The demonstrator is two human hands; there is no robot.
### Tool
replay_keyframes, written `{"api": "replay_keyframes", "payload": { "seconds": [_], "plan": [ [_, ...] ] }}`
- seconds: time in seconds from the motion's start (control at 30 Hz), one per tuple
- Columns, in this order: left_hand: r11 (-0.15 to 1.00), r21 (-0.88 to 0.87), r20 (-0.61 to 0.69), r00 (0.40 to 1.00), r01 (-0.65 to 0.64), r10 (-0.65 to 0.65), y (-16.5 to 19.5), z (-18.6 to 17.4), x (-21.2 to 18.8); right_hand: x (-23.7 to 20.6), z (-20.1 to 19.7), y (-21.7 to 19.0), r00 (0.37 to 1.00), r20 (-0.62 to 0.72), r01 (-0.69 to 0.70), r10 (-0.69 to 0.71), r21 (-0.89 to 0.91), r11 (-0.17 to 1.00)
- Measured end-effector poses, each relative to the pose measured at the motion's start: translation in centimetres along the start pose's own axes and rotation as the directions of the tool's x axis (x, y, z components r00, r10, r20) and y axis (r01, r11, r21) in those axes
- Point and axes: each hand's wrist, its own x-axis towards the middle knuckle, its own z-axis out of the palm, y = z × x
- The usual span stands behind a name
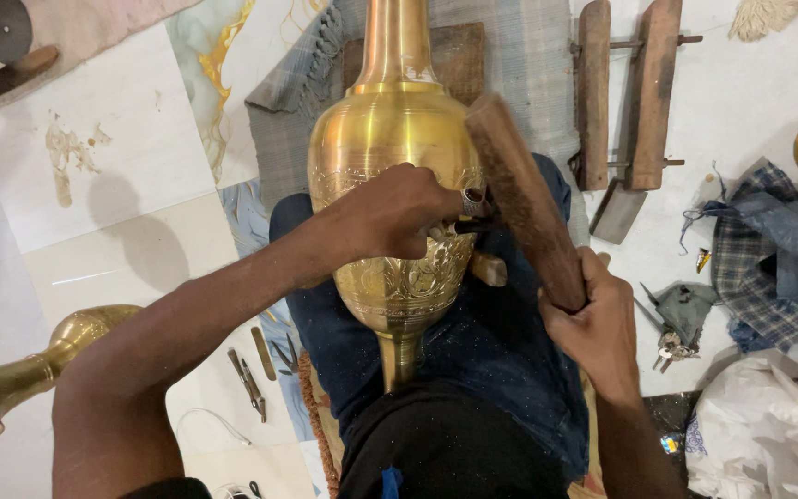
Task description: The person sits on the floor with a large brass vase on their lap and hammers a chisel against its surface to emboss a decorative pattern, holding a wooden mallet in one hand and the chisel in the other, repositioning the vase and tools as they work around the design.
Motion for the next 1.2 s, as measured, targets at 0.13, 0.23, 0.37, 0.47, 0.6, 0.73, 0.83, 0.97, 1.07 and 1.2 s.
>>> {"api": "replay_keyframes", "payload": {
  "seconds": [0.13,0.23,0.37,0.47,0.6,0.73,0.83,0.97,1.07,1.2],
  "plan": [
    [0.999,0.053,0.025,1.000,0.013,-0.014,0.0,0.0,0.0,-0.3,0.4,0.2,0.999,-0.031,0.030,-0.030,0.021,0.999],
    [0.999,-0.022,-0.034,0.999,0.038,-0.039,0.0,0.0,-0.1,-0.3,0.8,-0.2,0.997,-0.072,0.033,-0.017,0.227,0.973],
    [0.997,-0.044,-0.024,0.998,0.059,-0.060,0.2,0.0,-0.1,0.1,-0.4,-0.3,0.994,0.073,-0.079,0.085,-0.076,0.994],
    [0.998,0.001,0.009,0.998,0.066,-0.066,0.3,-0.3,-0.2,0.2,-0.2,-0.2,0.990,-0.127,0.092,-0.064,0.226,0.970],
    [0.994,-0.107,-0.077,0.997,-0.015,0.007,0.4,-0.6,-0.9,0.4,0.3,-0.1,1.000,-0.001,-0.025,0.025,0.053,0.998],
    [0.994,-0.074,-0.034,0.996,0.075,-0.078,0.8,-0.5,-0.9,0.8,-0.5,-0.4,0.999,0.029,0.020,-0.021,0.027,0.999],
    [0.983,0.098,0.041,0.986,0.154,-0.159,1.1,-0.8,-0.9,0.8,-1.0,-0.6,0.998,0.029,0.059,-0.057,-0.037,0.998],
    [0.992,-0.057,-0.052,0.992,0.113,-0.116,1.8,-1.2,-1.4,0.6,-0.6,-1.0,0.999,0.048,-0.003,0.001,0.057,0.998],
    [0.987,-0.032,-0.081,0.984,0.155,-0.157,2.1,-1.1,-1.6,1.1,-0.6,-1.4,0.995,-0.055,0.089,-0.087,0.037,0.995],
    [0.993,-0.019,-0.156,0.981,0.117,-0.119,2.0,-1.0,-1.9,1.8,-1.8,-2.2,0.998,0.049,0.041,-0.045,0.067,0.997]
  ]
}}
